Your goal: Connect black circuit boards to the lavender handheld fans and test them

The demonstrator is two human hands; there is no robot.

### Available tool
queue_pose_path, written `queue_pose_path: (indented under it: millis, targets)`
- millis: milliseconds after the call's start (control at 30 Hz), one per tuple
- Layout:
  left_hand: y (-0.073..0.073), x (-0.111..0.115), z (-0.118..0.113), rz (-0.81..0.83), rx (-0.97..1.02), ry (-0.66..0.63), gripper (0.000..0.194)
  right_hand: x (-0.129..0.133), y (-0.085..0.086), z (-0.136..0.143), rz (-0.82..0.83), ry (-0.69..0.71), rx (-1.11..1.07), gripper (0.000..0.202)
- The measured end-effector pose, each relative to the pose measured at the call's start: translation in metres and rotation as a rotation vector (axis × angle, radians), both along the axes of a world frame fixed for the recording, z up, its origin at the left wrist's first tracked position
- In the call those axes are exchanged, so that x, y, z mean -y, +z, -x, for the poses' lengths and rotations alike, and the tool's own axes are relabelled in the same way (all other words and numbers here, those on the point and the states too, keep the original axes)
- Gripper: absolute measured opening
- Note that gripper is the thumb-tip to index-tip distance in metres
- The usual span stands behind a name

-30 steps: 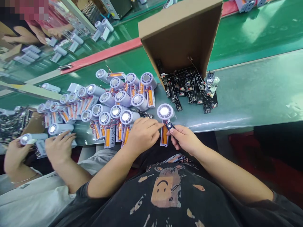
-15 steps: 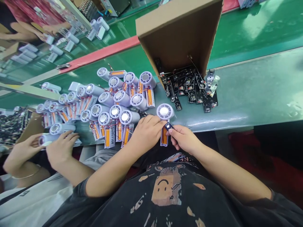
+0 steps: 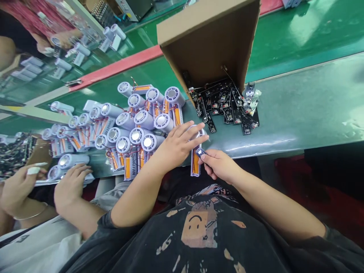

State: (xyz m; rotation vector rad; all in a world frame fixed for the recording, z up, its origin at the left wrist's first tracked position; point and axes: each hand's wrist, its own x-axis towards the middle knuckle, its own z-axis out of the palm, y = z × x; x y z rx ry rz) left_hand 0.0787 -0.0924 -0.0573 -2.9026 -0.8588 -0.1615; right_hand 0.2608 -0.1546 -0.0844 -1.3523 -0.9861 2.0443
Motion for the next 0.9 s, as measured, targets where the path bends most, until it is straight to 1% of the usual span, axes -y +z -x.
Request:
queue_pose_path:
  millis: [133,200,267,333,367,433,500,567,633,700,800,900]
  targets:
    - [0.01,-0.002,-0.002,0.023,-0.053,0.095,0.047,-0.003,0.005,-0.008,0.011,0.053,0.038,0.024]
    - [0.015,0.002,-0.001,0.04,-0.07,0.143,0.04,-0.007,0.012,-0.017,0.002,0.169,0.129,0.022]
    - [0.018,0.01,-0.001,0.075,-0.063,0.183,0.036,-0.013,0.023,-0.027,-0.058,0.358,0.317,0.018]
    - [0.017,0.02,-0.003,0.11,-0.032,0.244,0.036,-0.019,0.036,-0.035,-0.214,0.509,0.537,0.016]
    - [0.016,0.025,-0.004,0.125,-0.013,0.28,0.037,-0.021,0.042,-0.036,-0.318,0.549,0.634,0.018]
    - [0.012,0.033,-0.006,0.15,0.028,0.359,0.038,-0.021,0.051,-0.036,-0.537,0.578,0.809,0.022]
    - [0.008,0.038,-0.005,0.17,0.081,0.424,0.04,-0.017,0.055,-0.033,-0.726,0.558,0.958,0.02]
    - [0.002,0.04,-0.003,0.199,0.168,0.449,0.046,-0.011,0.052,-0.031,-0.905,0.506,1.043,0.018]
    - [-0.005,0.04,0.002,0.266,0.292,0.436,0.054,-0.003,0.044,-0.031,-1.075,0.438,1.057,0.019]
    - [-0.013,0.04,0.006,0.359,0.411,0.405,0.061,0.003,0.032,-0.034,-1.195,0.368,1.026,0.021]
    - [-0.022,0.041,0.009,0.437,0.51,0.415,0.059,0.011,0.018,-0.039,-1.268,0.26,0.936,0.023]
    - [-0.028,0.043,0.007,0.439,0.565,0.465,0.051,0.015,0.011,-0.038,-1.249,0.159,0.873,0.02]
